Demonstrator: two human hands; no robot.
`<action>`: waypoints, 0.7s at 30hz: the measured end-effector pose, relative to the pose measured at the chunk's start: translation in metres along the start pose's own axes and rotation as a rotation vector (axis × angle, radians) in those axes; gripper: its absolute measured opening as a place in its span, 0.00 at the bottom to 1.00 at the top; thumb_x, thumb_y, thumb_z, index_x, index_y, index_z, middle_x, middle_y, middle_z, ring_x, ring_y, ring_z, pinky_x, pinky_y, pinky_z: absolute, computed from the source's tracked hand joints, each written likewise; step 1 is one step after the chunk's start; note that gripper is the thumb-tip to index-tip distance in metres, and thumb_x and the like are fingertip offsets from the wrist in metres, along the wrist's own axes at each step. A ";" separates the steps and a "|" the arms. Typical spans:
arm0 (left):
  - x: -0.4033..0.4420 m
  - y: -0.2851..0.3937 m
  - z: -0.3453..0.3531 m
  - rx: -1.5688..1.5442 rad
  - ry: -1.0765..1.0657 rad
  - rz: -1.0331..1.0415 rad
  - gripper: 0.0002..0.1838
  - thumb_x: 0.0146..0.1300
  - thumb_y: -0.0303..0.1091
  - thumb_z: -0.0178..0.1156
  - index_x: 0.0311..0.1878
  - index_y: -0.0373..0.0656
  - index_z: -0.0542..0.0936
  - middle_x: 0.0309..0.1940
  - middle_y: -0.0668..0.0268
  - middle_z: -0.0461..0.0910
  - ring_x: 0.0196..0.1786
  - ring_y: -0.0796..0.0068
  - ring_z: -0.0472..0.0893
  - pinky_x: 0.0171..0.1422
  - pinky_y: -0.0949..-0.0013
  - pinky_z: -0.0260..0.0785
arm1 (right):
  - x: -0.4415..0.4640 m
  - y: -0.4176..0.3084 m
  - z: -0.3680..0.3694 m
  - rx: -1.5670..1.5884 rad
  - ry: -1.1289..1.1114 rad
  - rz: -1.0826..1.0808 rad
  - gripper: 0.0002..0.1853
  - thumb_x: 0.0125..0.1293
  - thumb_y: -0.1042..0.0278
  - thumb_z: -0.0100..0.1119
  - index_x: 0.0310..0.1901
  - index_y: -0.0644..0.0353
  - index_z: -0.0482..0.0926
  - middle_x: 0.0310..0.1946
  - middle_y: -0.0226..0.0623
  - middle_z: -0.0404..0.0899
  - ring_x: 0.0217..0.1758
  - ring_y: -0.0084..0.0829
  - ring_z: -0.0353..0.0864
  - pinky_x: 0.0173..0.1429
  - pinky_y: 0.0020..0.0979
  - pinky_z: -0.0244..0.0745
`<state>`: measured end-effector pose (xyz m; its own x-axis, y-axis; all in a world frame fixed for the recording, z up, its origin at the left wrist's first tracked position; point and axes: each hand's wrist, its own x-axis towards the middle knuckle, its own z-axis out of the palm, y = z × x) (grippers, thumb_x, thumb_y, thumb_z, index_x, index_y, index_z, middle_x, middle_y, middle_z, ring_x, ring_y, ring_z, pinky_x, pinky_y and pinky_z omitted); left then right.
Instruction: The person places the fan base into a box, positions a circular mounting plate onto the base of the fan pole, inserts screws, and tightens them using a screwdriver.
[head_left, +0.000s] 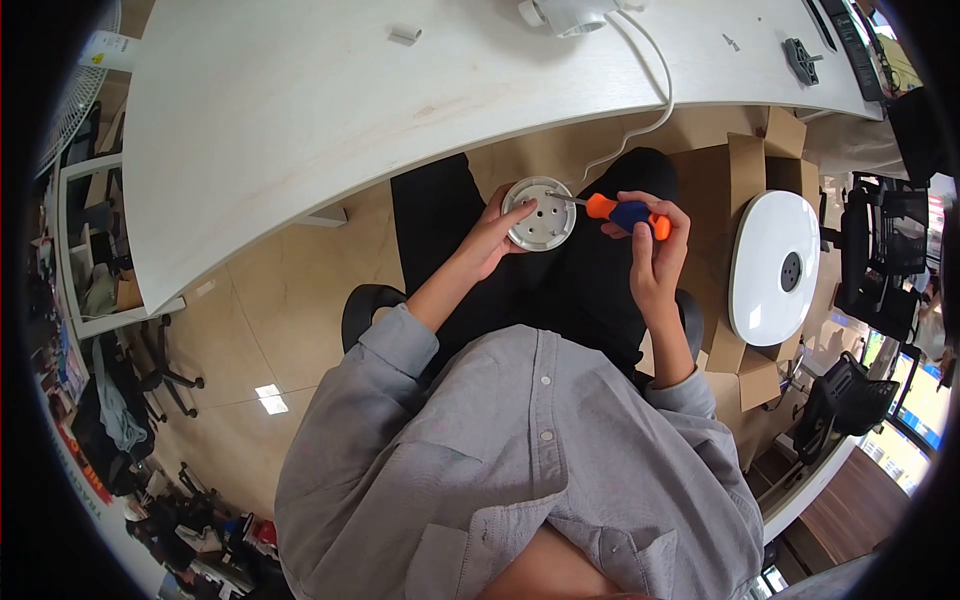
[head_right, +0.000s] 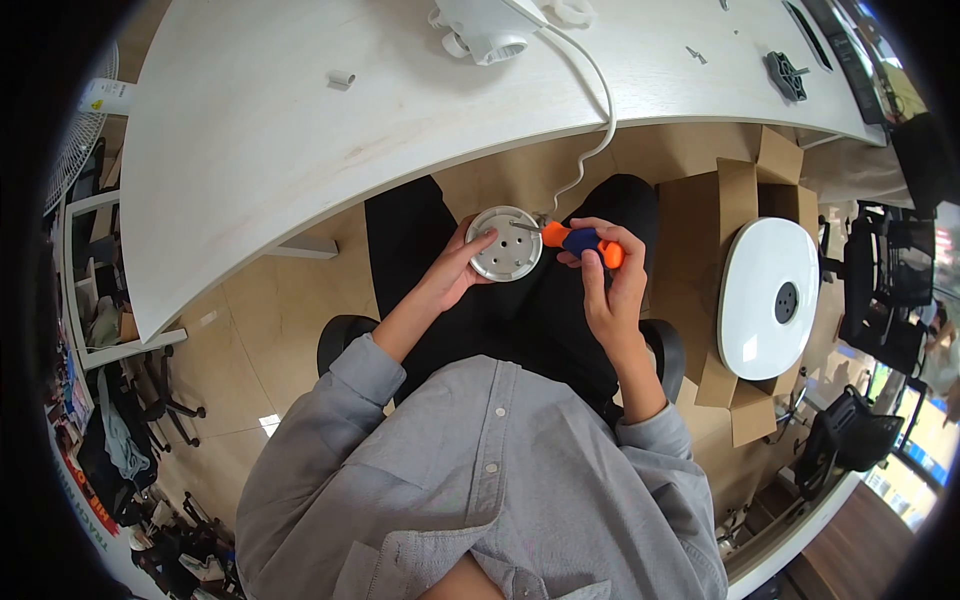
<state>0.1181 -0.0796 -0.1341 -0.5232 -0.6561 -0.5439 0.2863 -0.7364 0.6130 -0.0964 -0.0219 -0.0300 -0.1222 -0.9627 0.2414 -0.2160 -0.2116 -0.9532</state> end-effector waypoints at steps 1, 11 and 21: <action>0.000 0.000 0.000 0.000 -0.001 0.000 0.35 0.68 0.51 0.66 0.71 0.51 0.63 0.65 0.64 0.71 0.66 0.66 0.76 0.58 0.52 0.78 | 0.000 0.000 0.000 -0.001 0.000 0.004 0.13 0.76 0.78 0.49 0.58 0.63 0.63 0.57 0.54 0.78 0.44 0.34 0.87 0.49 0.30 0.82; 0.001 -0.001 0.000 0.009 0.012 -0.004 0.34 0.68 0.51 0.66 0.71 0.52 0.64 0.65 0.65 0.72 0.65 0.67 0.77 0.57 0.53 0.79 | 0.007 -0.005 0.003 -0.067 0.025 0.083 0.13 0.78 0.75 0.50 0.59 0.65 0.62 0.55 0.51 0.79 0.44 0.33 0.88 0.48 0.29 0.83; 0.000 -0.003 0.002 0.032 0.035 0.018 0.33 0.68 0.49 0.66 0.70 0.52 0.64 0.63 0.66 0.73 0.64 0.69 0.78 0.55 0.55 0.79 | 0.022 -0.022 0.006 -0.463 -0.220 -0.139 0.17 0.69 0.79 0.61 0.57 0.61 0.71 0.55 0.46 0.80 0.49 0.44 0.87 0.51 0.33 0.83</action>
<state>0.1150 -0.0769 -0.1349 -0.4898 -0.6747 -0.5521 0.2688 -0.7193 0.6406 -0.0886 -0.0397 -0.0043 0.1331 -0.9541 0.2682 -0.6270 -0.2907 -0.7228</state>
